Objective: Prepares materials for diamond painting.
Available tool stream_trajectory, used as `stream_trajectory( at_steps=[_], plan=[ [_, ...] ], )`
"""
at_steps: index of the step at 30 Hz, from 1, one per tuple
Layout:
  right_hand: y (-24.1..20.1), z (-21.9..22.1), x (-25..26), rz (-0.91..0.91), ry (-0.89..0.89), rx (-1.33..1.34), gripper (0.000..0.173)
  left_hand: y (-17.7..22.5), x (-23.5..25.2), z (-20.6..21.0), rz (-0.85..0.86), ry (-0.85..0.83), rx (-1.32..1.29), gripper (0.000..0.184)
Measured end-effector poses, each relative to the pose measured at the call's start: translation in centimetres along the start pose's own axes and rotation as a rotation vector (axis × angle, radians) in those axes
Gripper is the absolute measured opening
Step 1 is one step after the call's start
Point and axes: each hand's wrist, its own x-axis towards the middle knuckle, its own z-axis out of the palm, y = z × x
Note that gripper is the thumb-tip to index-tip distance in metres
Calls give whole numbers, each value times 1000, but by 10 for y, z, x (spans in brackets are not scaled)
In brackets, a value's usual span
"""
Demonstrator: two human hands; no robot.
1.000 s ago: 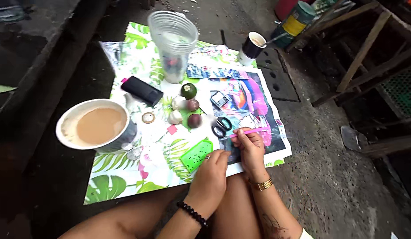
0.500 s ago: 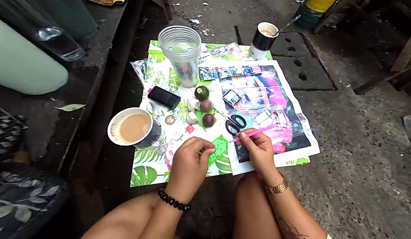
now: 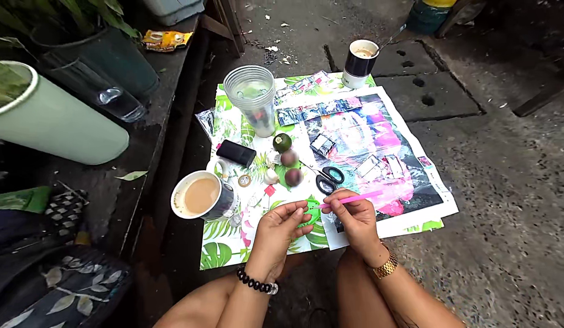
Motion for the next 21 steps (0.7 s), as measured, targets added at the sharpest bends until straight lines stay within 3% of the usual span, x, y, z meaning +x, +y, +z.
stream_trajectory(
  at_steps=[21],
  plan=[
    [7,3,-2,-89,18,-83,12,-1,-2,6,-74,-2,-214,18]
  ],
)
